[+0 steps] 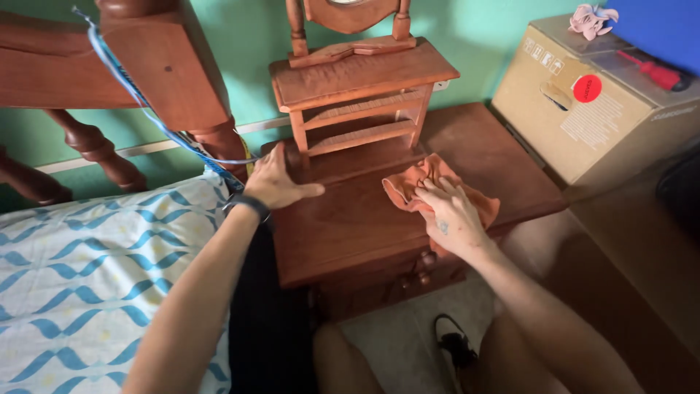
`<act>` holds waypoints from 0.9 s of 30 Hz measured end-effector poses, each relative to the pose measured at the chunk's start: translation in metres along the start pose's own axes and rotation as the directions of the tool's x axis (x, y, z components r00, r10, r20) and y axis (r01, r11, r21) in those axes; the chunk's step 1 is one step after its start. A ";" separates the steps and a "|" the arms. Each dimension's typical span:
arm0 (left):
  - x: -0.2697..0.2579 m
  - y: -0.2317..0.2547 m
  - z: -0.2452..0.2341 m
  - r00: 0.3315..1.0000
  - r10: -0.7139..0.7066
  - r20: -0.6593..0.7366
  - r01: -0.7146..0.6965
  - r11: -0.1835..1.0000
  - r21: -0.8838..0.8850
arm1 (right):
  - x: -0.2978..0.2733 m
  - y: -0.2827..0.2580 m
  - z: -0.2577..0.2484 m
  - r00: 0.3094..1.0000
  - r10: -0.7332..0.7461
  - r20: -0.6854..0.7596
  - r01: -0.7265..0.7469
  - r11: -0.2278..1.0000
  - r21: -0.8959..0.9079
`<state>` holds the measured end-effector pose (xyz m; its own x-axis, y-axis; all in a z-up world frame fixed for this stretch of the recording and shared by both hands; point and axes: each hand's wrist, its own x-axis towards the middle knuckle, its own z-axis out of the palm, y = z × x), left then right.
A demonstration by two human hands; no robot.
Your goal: Cleaning a small wooden vanity mirror and a jewelry box using a cloth.
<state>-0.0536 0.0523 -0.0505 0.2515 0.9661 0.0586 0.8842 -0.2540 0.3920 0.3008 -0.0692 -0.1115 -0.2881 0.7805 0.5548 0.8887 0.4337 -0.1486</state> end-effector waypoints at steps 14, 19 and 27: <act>0.047 -0.018 0.016 0.941 0.314 -0.127 -0.336 0.821 -0.462 | 0.138 -0.065 0.106 0.992 0.056 0.116 -0.071 0.989 0.127; 0.052 -0.029 0.023 0.955 0.271 -0.122 -0.297 0.867 -0.400 | 0.144 -0.013 0.109 0.983 0.111 0.145 -0.108 0.994 -0.034; 0.047 -0.012 0.008 0.953 0.287 -0.099 -0.303 0.878 -0.370 | 0.143 -0.069 0.115 0.981 -0.182 0.063 0.161 0.955 0.250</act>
<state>-0.0497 0.1005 -0.0597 0.4546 0.8521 0.2593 0.5544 -0.4985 0.6664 0.1569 0.0640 -0.1161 -0.4666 0.7153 0.5202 0.7130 0.6523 -0.2574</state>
